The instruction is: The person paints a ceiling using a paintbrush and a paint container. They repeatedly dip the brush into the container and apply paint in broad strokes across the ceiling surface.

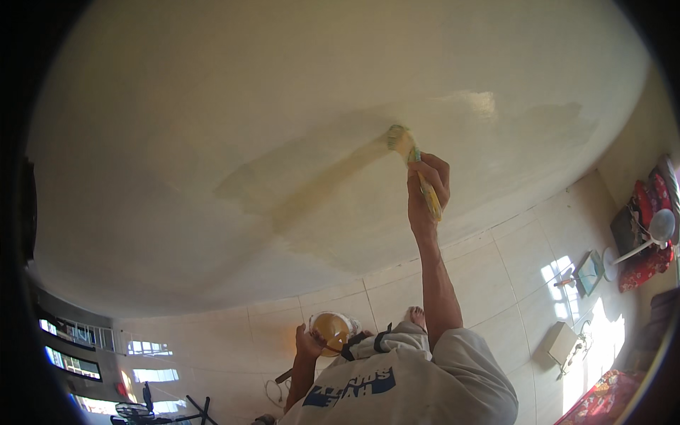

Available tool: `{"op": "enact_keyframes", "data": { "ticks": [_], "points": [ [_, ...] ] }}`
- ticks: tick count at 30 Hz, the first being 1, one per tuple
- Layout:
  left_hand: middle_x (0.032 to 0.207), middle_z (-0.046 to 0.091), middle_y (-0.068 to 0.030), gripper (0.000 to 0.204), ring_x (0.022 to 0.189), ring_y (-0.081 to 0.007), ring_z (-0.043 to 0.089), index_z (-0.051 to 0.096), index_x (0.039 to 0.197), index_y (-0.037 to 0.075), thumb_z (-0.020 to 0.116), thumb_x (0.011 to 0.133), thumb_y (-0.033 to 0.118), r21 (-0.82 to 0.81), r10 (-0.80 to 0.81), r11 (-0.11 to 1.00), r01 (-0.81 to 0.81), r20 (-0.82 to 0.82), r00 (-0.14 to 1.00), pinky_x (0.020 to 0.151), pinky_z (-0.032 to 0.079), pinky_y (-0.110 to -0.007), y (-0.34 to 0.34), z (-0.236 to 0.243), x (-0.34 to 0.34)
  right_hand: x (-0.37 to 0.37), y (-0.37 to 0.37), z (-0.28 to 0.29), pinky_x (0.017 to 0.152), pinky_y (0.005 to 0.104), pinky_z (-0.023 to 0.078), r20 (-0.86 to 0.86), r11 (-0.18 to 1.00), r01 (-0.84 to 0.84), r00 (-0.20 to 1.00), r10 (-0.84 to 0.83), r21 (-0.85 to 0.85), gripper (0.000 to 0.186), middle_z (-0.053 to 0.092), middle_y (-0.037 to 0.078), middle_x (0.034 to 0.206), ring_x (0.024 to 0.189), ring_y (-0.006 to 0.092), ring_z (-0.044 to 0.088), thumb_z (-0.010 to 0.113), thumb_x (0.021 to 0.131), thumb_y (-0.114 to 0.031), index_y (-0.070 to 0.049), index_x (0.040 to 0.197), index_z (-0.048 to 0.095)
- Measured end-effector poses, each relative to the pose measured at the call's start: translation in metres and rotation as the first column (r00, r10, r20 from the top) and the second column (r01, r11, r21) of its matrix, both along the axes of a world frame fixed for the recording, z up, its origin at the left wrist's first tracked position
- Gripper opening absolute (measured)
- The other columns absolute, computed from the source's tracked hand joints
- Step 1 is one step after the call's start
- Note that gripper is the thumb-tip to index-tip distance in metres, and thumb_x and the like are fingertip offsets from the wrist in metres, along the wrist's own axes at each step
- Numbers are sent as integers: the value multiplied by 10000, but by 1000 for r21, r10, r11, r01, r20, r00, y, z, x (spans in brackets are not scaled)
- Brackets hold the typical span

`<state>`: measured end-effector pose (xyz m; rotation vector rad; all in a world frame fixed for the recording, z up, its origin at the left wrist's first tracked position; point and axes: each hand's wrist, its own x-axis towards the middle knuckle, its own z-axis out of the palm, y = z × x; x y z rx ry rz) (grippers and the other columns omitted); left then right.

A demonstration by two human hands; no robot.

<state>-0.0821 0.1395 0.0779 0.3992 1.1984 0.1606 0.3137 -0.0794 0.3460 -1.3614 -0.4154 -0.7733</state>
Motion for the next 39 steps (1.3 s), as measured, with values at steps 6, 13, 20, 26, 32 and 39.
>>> {"op": "enact_keyframes", "data": {
  "ticks": [6, 13, 20, 26, 32, 39],
  "points": [
    [705, 531, -10, 467, 653, -231, 523, 561, 882, 111, 452, 949, 560, -25, -98, 995, 101, 76, 992, 650, 458, -405, 17, -24, -14, -26, 50, -10, 822, 413, 550, 198, 957, 177, 971, -132, -232, 272, 578, 168, 1261, 1085, 322, 615, 755, 761, 40, -88, 1001, 770],
    [691, 537, -8, 437, 627, -219, 520, 544, 867, 115, 447, 957, 531, -27, -50, 998, 53, 93, 994, 623, 451, -392, 9, -11, -5, -73, 96, 3, 746, 385, 581, 178, 944, -169, 958, 225, -283, 319, 610, 143, 1173, 1032, 308, 657, 775, 716, 64, -106, 984, 740],
    [636, 508, -2, 419, 574, -212, 490, 545, 816, 128, 449, 953, 513, -132, 80, 988, -76, 28, 996, 579, 433, -386, 12, -8, -2, -13, 13, -4, 757, 302, 548, 56, 970, -218, 973, 225, -110, 210, 634, 104, 1145, 989, 203, 653, 685, 865, 105, -63, 983, 732],
    [640, 510, -12, 446, 610, -221, 497, 551, 830, 118, 437, 961, 529, -40, -60, 997, 61, 11, 998, 607, 439, -395, 12, 5, -1, 6, -29, 1, 709, 293, 548, 67, 981, 181, 982, -177, -68, 210, 593, 87, 1189, 1000, 175, 634, 655, 903, 97, -73, 1000, 731],
    [656, 499, -18, 452, 620, -219, 487, 538, 822, 110, 434, 971, 524, -73, -30, 997, 29, -12, 999, 617, 449, -391, 14, 8, 2, -19, 36, 8, 823, 426, 559, 202, 938, 222, 964, -171, -265, 311, 595, 156, 1223, 1056, 328, 633, 784, 712, 20, -117, 990, 764],
    [669, 506, -26, 435, 620, -224, 484, 544, 843, 106, 443, 975, 508, -48, -28, 999, 26, -36, 999, 632, 450, -399, 10, 17, 3, -48, 40, 17, 777, 353, 575, 41, 915, -391, 917, 397, -103, 259, 622, 111, 1173, 1009, 230, 676, 716, 816, 108, -87, 983, 748]
  ]
}}
